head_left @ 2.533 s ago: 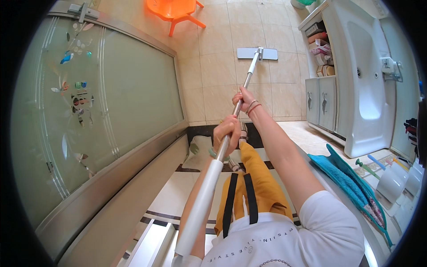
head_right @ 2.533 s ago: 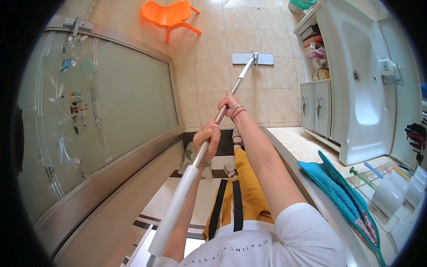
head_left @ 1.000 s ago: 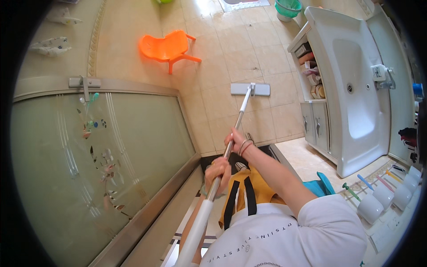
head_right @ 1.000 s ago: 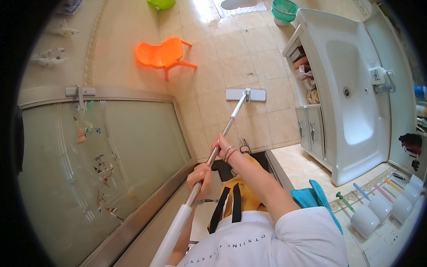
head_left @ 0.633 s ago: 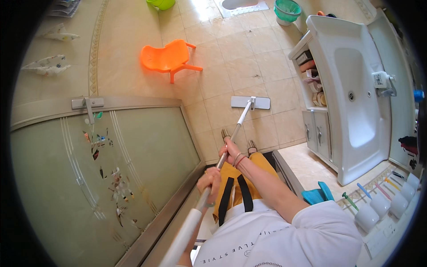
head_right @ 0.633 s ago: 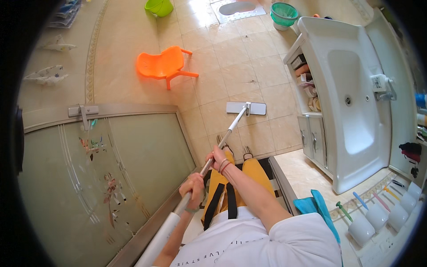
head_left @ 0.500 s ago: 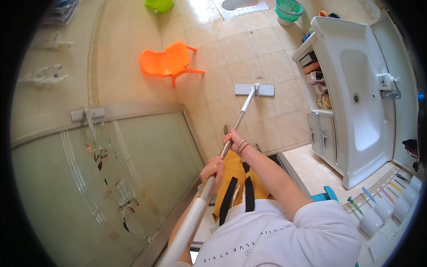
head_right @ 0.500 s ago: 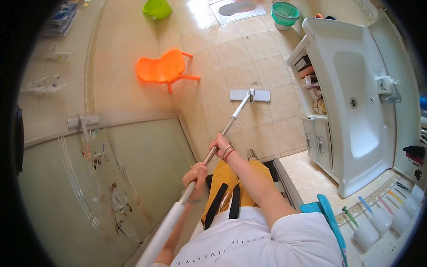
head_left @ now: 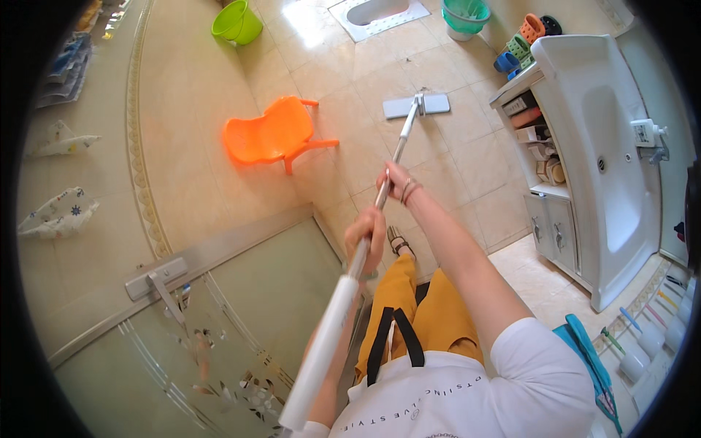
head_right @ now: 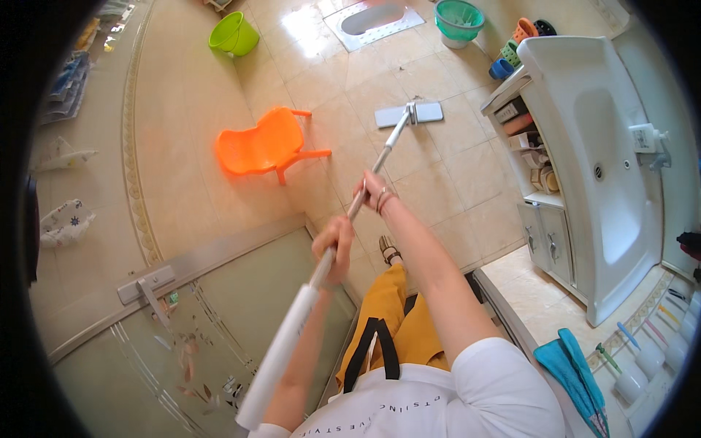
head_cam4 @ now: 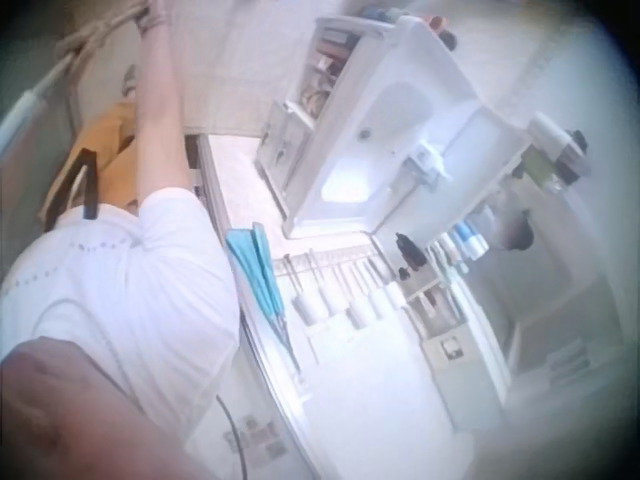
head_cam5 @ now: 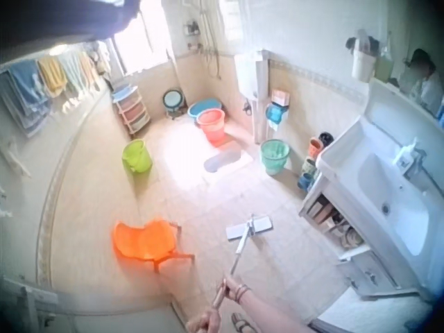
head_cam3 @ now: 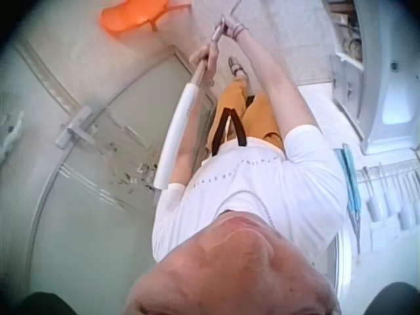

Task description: The person mops the floor in a living room and bathroom using a flat mop. They dip the mop into a bucket of water in the bathroom to clean it. The person then moves to the kitchen, where they briefly handle a plastic bag containing food items before resuming mopping the kitchen floor.

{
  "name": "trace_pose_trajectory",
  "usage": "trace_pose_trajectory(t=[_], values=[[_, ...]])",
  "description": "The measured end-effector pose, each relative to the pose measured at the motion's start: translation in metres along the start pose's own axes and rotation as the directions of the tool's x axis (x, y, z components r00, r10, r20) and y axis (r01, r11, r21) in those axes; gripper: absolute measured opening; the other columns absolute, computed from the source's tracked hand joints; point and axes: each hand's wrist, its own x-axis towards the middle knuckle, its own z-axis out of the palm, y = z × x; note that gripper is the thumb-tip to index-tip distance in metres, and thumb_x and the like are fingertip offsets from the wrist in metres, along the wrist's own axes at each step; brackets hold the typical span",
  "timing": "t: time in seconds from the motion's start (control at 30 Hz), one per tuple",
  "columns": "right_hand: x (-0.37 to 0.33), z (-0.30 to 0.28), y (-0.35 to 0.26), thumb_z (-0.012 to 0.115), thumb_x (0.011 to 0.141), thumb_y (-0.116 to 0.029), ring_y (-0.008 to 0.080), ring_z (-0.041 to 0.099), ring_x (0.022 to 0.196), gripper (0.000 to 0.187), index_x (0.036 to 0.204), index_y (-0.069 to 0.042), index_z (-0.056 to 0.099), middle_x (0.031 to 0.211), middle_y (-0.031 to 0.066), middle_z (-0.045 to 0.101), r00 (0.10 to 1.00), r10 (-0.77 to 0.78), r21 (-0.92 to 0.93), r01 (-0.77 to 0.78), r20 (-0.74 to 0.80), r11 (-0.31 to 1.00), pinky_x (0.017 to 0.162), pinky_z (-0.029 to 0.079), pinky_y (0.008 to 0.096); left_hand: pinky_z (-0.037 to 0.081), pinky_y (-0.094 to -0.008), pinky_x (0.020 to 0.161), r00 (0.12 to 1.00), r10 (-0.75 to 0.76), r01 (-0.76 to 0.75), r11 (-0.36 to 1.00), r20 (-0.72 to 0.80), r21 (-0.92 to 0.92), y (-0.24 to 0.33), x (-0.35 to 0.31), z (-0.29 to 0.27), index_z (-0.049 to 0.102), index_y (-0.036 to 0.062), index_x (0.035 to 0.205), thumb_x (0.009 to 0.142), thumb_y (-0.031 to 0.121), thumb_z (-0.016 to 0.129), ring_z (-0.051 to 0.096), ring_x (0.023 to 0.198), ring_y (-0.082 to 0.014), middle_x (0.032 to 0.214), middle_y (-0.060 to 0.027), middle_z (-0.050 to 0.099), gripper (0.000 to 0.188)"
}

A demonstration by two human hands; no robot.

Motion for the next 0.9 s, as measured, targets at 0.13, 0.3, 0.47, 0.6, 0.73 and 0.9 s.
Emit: trace_pose_trajectory(t=[0.13,0.3,0.47,0.6,0.73,0.9], values=[[-0.059,0.02,0.054,0.042,0.092,-0.023,0.0214,0.048,0.043,0.026,0.071,-0.008,0.04,0.051,0.0075,0.045,0.992,0.119,0.135,-0.113,-0.035,0.984,0.041,0.045,0.0368,0.047,-0.0338,0.078,0.995,0.081,-0.083,0.996,0.066,0.041,0.038,-0.036,-0.037,0.037,0.0042,0.058,0.085,-0.009,0.053,0.049,0.059,-0.0116,0.059,-0.0026,0.046,0.033],[-0.097,0.032,0.085,0.042,0.09,-0.021,0.0209,0.045,0.045,0.022,0.073,-0.008,0.04,0.054,0.0072,0.044,0.969,0.245,0.36,-0.223,-0.018,0.906,0.045,0.045,0.0365,0.046,-0.0386,0.083,0.992,-0.012,0.005,0.999,0.122,0.05,0.087,-0.042,-0.061,0.038,0.0036,0.059,0.084,-0.01,0.05,0.051,0.061,-0.0148,0.061,-0.004,0.049,0.031],[-0.08,0.035,0.072,0.043,0.087,-0.018,0.0215,0.045,0.046,0.016,0.076,-0.007,0.04,0.056,0.0077,0.045,0.965,0.261,0.404,-0.245,0.016,0.881,0.046,0.045,0.0372,0.045,-0.0381,0.085,1.0,-0.027,0.027,1.0,0.003,0.008,0.083,-0.023,-0.049,0.039,0.0031,0.06,0.086,-0.006,0.049,0.051,0.063,-0.0159,0.062,-0.0052,0.05,0.029],[-0.048,0.045,0.03,0.042,0.086,-0.017,0.0229,0.047,0.045,0.017,0.074,-0.006,0.04,0.055,0.009,0.045,0.975,0.22,0.351,-0.204,-0.005,0.914,0.046,0.046,0.0396,0.044,-0.0367,0.086,0.998,-0.056,0.055,0.996,0.014,0.063,0.074,0.025,-0.036,0.042,0.002,0.063,0.088,-0.003,0.049,0.049,0.065,-0.0158,0.064,-0.0046,0.049,0.027],[-0.002,0.053,-0.041,0.04,0.086,-0.017,0.0243,0.049,0.044,0.019,0.073,-0.004,0.041,0.053,0.0099,0.045,0.989,0.148,0.222,-0.142,-0.01,0.965,0.044,0.046,0.0407,0.043,-0.0356,0.087,0.993,0.007,-0.01,1.0,0.118,0.023,0.051,0.085,-0.012,0.046,0.0004,0.066,0.09,-0.001,0.049,0.048,0.069,-0.0147,0.066,-0.0038,0.049,0.024],[0.064,0.087,-0.147,0.039,0.087,-0.017,0.0247,0.05,0.045,0.019,0.073,-0.004,0.042,0.055,0.0105,0.048,0.995,0.074,0.157,-0.064,-0.061,0.986,0.045,0.047,0.0407,0.043,-0.0351,0.088,0.999,-0.053,0.052,0.997,0.008,0.054,0.034,0.199,0.025,0.047,0.0001,0.067,0.093,0.003,0.046,0.046,0.065,-0.0127,0.068,-0.0035,0.049,0.026]])
